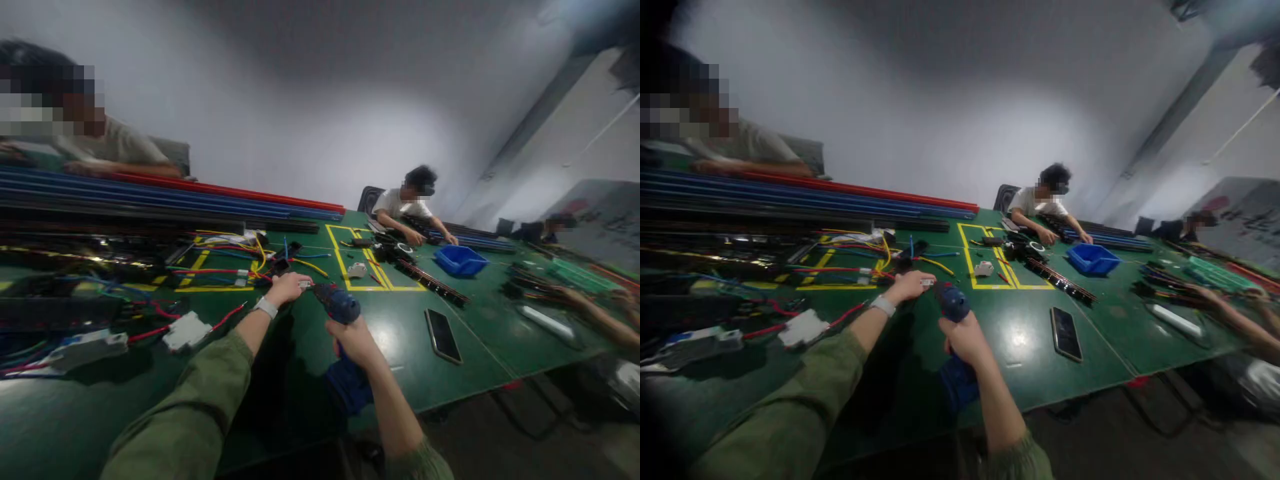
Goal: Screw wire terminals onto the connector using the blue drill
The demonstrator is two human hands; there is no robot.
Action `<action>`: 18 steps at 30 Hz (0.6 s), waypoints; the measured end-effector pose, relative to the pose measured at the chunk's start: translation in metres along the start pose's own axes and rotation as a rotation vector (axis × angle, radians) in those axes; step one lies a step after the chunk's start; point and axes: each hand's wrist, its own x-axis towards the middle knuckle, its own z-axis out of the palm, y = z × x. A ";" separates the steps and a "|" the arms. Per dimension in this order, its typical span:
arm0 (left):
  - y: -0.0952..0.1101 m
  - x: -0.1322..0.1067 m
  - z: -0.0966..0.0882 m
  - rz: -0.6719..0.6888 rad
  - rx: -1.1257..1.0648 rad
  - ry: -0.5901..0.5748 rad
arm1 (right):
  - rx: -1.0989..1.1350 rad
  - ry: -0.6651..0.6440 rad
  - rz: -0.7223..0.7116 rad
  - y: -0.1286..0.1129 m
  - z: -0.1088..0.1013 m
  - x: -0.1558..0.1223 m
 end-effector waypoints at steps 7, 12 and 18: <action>0.002 -0.001 -0.002 0.000 0.002 -0.015 | -0.004 0.020 0.030 -0.007 -0.001 -0.003; 0.002 -0.002 -0.003 0.006 -0.005 -0.014 | 0.024 0.017 0.023 -0.009 -0.001 -0.004; 0.001 -0.002 -0.003 0.018 -0.015 -0.007 | 0.013 0.011 0.036 -0.007 -0.001 -0.003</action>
